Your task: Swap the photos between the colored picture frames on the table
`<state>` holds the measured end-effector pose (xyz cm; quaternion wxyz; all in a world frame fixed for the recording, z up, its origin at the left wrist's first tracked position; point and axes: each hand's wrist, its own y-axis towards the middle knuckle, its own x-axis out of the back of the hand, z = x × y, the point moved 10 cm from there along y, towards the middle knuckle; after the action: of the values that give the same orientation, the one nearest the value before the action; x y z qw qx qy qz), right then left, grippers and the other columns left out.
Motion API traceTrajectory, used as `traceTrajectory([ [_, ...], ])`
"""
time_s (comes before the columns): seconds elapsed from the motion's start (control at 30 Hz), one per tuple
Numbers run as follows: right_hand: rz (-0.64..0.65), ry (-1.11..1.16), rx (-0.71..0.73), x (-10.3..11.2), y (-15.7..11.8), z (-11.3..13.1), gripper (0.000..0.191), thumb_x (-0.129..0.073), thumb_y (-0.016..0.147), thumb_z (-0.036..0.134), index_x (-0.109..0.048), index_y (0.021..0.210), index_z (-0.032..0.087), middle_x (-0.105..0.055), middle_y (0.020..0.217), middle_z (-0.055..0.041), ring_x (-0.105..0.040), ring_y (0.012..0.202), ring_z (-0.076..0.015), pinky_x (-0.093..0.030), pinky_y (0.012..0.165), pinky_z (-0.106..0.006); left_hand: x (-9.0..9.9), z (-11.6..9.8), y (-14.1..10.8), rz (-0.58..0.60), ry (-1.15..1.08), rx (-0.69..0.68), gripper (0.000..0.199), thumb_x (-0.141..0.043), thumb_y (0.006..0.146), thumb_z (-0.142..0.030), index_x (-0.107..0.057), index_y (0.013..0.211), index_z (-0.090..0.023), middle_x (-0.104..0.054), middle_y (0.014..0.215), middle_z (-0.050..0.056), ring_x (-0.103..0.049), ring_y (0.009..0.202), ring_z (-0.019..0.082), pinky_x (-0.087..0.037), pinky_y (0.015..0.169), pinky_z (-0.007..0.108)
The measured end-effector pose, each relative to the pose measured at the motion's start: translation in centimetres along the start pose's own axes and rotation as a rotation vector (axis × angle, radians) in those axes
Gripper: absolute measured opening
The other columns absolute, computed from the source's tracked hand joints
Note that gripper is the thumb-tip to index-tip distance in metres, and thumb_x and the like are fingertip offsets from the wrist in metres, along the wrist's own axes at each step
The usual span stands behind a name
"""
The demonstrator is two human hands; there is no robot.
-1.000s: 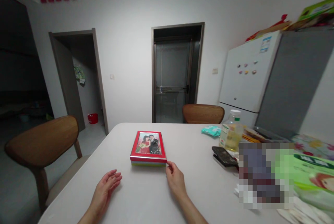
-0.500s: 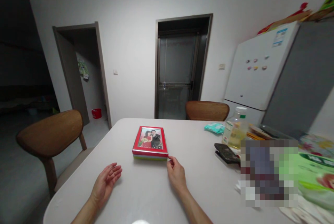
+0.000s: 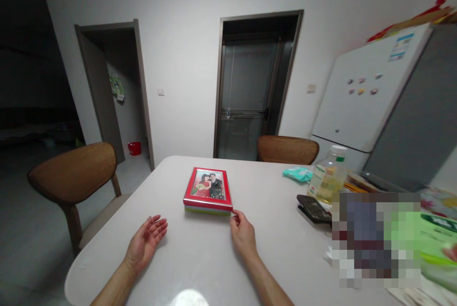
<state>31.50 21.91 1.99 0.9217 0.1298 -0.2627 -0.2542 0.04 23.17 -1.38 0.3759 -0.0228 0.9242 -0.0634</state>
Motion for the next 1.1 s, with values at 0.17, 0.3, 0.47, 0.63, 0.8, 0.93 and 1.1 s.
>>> traceTrajectory([
  [0.17, 0.01, -0.011, 0.003, -0.04, 0.0, 0.01, 0.035, -0.042, 0.067, 0.036, -0.057, 0.091, 0.015, -0.062, 0.067, -0.003, -0.055, 0.061, -0.0176, -0.041, 0.058, -0.027, -0.12, -0.04, -0.13, 0.009, -0.013, 0.008, 0.017, -0.042, 0.082, -0.02, -0.056, 0.082, -0.011, -0.065, 0.076, 0.01, -0.063, 0.071, 0.017, -0.049, 0.067, 0.03],
  [0.3, 0.015, -0.034, -0.002, -0.11, 0.07, -0.19, 0.036, -0.041, 0.068, 0.035, -0.056, 0.093, 0.014, -0.062, 0.068, -0.0032, -0.056, 0.062, -0.0174, -0.041, 0.059, -0.027, -0.29, -0.13, -0.09, 0.034, -0.026, 0.02, 0.02, -0.04, 0.084, -0.025, -0.055, 0.084, -0.012, -0.064, 0.078, 0.01, -0.063, 0.073, 0.018, -0.049, 0.068, 0.03],
  [0.47, 0.029, -0.067, -0.001, -0.25, 0.03, -0.14, 0.037, -0.041, 0.068, 0.035, -0.056, 0.094, 0.015, -0.062, 0.069, -0.003, -0.056, 0.064, -0.0174, -0.041, 0.06, -0.027, -0.29, -0.09, -0.08, 0.032, -0.039, 0.038, 0.021, -0.04, 0.084, -0.027, -0.055, 0.083, -0.012, -0.064, 0.077, 0.01, -0.063, 0.072, 0.018, -0.049, 0.067, 0.031],
  [0.63, 0.038, -0.098, -0.006, -0.41, 0.06, -0.26, 0.037, -0.04, 0.068, 0.036, -0.055, 0.095, 0.015, -0.063, 0.072, -0.0037, -0.056, 0.065, -0.0179, -0.041, 0.061, -0.028, -0.28, -0.01, -0.11, 0.03, -0.04, 0.042, 0.021, -0.041, 0.083, -0.028, -0.055, 0.083, -0.012, -0.064, 0.077, 0.01, -0.062, 0.072, 0.018, -0.048, 0.068, 0.031],
  [0.8, 0.046, -0.109, -0.002, -0.59, 0.13, -0.45, 0.038, -0.039, 0.069, 0.036, -0.055, 0.095, 0.014, -0.062, 0.071, -0.0035, -0.056, 0.065, -0.0174, -0.041, 0.061, -0.027, -0.32, 0.08, 0.05, 0.051, -0.044, 0.048, 0.022, -0.041, 0.083, -0.03, -0.054, 0.084, -0.013, -0.063, 0.077, 0.009, -0.062, 0.073, 0.018, -0.048, 0.069, 0.032],
  [0.93, 0.055, -0.116, -0.002, -0.72, 0.14, -0.62, 0.038, -0.038, 0.07, 0.037, -0.053, 0.097, 0.014, -0.062, 0.072, -0.0038, -0.056, 0.065, -0.0174, -0.041, 0.062, -0.027, -0.48, 0.11, 0.17, 0.081, -0.051, 0.06, 0.024, -0.041, 0.083, -0.033, -0.053, 0.087, -0.013, -0.063, 0.081, 0.01, -0.062, 0.075, 0.018, -0.048, 0.069, 0.032],
  [1.1, 0.062, -0.127, -0.01, -0.87, 0.18, -0.77, 0.038, -0.038, 0.07, 0.037, -0.052, 0.097, 0.014, -0.062, 0.073, -0.0044, -0.056, 0.067, -0.0177, -0.041, 0.062, -0.027, -0.64, 0.13, 0.21, 0.101, -0.059, 0.078, 0.029, -0.039, 0.083, -0.037, -0.052, 0.09, -0.013, -0.062, 0.084, 0.011, -0.061, 0.077, 0.019, -0.048, 0.07, 0.033],
])
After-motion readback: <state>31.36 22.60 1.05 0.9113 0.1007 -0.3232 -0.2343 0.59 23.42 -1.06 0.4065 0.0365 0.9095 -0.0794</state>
